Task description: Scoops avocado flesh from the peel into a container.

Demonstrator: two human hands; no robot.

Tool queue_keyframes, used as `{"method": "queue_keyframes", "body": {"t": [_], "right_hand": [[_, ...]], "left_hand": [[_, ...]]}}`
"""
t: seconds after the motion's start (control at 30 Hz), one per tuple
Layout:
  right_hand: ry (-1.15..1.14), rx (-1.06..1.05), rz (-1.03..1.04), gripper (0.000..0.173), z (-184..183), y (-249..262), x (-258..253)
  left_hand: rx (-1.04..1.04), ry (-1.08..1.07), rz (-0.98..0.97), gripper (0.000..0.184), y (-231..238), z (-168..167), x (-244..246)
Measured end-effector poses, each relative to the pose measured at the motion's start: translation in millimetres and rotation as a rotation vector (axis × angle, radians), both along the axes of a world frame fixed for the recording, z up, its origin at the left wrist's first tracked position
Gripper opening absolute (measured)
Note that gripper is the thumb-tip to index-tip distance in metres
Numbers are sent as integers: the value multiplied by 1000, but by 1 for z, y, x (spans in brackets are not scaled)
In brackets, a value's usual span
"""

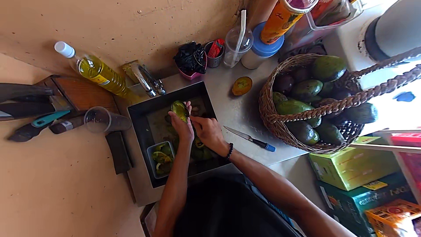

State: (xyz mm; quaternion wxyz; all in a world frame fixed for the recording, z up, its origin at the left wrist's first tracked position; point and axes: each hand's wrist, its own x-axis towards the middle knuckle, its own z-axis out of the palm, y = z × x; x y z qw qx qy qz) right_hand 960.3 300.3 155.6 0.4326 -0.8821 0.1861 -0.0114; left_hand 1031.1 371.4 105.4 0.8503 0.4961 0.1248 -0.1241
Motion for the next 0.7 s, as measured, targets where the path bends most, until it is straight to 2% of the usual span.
{"method": "queue_keyframes", "body": {"t": [0.1, 0.27, 0.37, 0.53, 0.63, 0.7], "right_hand": [[-51, 34, -44, 29, -5, 8, 1], [-92, 166, -72, 29, -16, 15, -4], [-40, 457, -140, 28, -19, 16, -8], [226, 1135, -277, 29, -12, 13, -10], [369, 1357, -222, 28, -12, -4, -6], [413, 1363, -119, 27, -11, -24, -2]], "left_hand": [[-82, -21, 129, 60, -9, -2, 11], [-111, -37, 185, 65, -10, 1, 17], [-165, -34, 196, 66, -8, 2, 19], [-241, 84, 140, 75, 6, 3, 15], [-255, 122, 75, 76, 15, 2, 12], [-274, 39, -78, 74, 28, -1, 6]]}}
